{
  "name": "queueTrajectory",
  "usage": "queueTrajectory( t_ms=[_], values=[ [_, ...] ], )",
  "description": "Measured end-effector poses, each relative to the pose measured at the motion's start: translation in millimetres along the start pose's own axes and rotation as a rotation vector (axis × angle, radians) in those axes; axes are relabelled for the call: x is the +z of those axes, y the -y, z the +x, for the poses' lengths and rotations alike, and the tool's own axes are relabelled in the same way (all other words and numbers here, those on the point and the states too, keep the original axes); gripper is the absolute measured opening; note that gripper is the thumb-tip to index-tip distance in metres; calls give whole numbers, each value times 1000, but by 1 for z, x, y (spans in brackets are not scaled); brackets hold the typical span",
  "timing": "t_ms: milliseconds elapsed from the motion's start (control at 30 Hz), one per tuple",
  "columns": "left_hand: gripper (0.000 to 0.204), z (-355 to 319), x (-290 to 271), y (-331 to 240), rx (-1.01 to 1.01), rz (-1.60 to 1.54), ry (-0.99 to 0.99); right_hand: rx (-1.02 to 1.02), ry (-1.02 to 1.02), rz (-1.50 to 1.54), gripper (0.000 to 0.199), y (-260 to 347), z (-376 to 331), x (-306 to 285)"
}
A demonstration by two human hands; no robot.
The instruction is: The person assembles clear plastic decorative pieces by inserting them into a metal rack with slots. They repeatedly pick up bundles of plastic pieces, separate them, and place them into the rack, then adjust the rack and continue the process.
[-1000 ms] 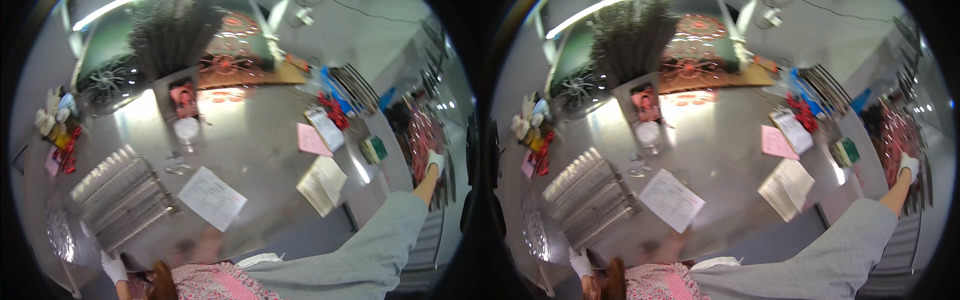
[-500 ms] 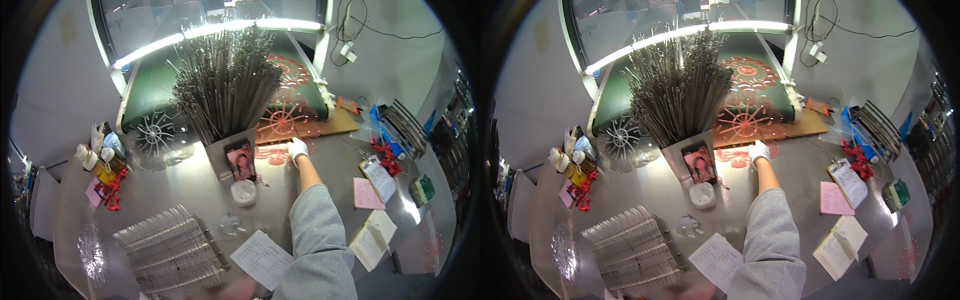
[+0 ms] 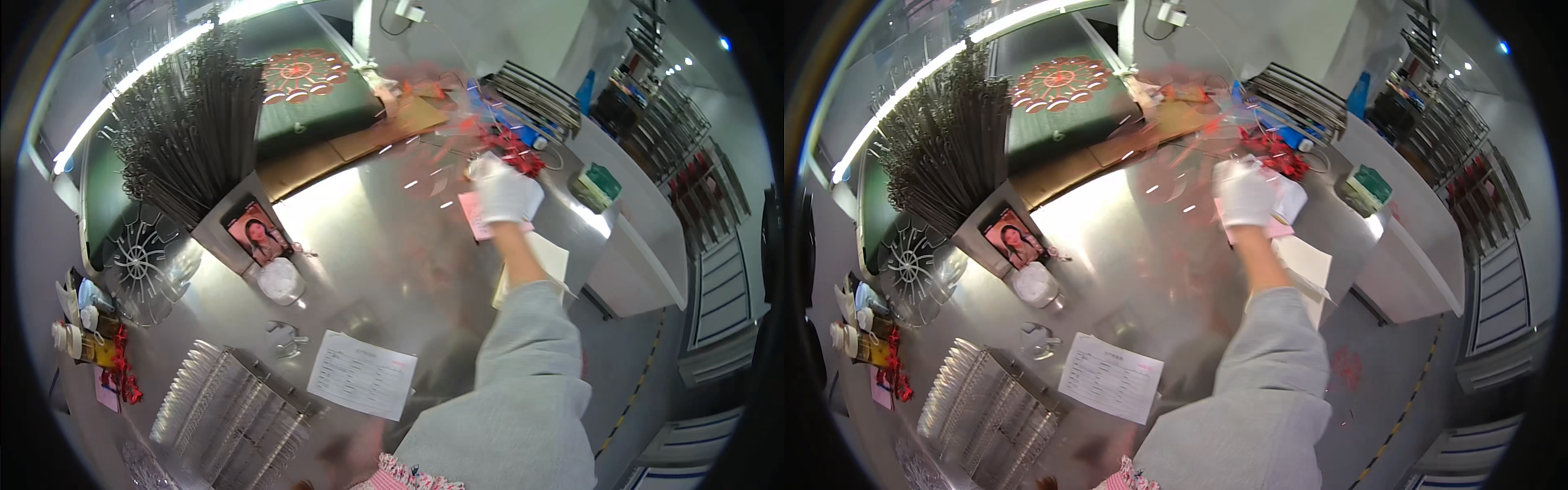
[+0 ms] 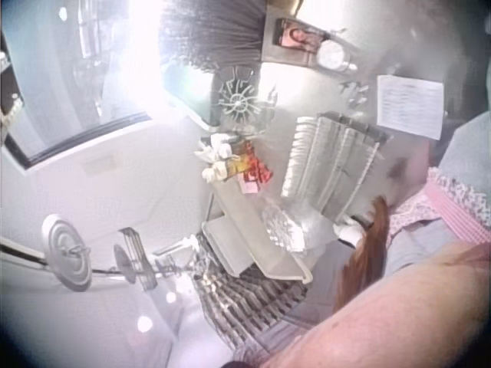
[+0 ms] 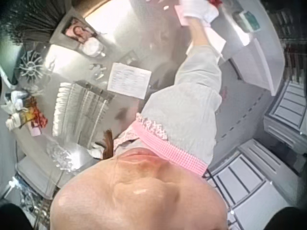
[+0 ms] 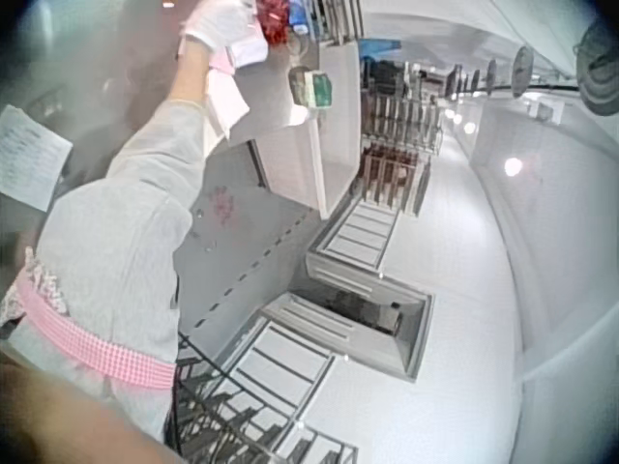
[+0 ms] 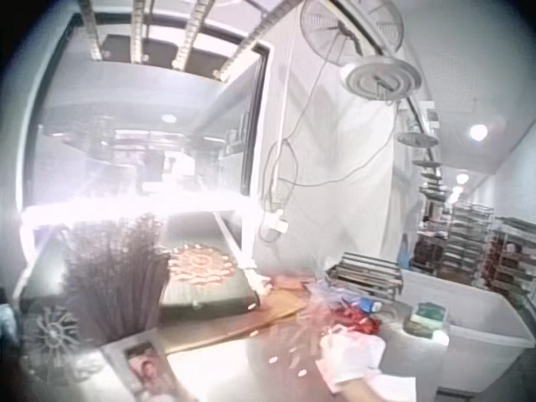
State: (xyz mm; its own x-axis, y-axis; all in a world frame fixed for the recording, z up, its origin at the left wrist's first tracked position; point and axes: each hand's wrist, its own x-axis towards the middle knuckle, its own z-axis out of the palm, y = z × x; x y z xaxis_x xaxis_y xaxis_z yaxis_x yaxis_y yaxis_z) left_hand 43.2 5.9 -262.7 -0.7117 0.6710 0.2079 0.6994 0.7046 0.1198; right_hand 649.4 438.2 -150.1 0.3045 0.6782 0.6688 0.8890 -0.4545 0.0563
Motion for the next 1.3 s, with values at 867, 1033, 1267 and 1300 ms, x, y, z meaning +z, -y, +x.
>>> queueTrajectory(
  t_ms=[867, 1033, 1267, 1300],
  values=[
    [53, 30, 5, 75, 111, -128, 193, -889, 1030, 1788, 14, 168, -400, -296],
    [46, 16, -68, 41, 224, -199, 240, -256, 1779, 1702, 42, 194, -426, -265],
    [37, -26, -191, -7, 369, -173, 132, -495, 1518, 1956, 46, 261, -432, -270],
    [28, -31, -194, -5, 408, -130, 101, -912, 1261, 1670, 41, 264, -431, -272]
  ],
)
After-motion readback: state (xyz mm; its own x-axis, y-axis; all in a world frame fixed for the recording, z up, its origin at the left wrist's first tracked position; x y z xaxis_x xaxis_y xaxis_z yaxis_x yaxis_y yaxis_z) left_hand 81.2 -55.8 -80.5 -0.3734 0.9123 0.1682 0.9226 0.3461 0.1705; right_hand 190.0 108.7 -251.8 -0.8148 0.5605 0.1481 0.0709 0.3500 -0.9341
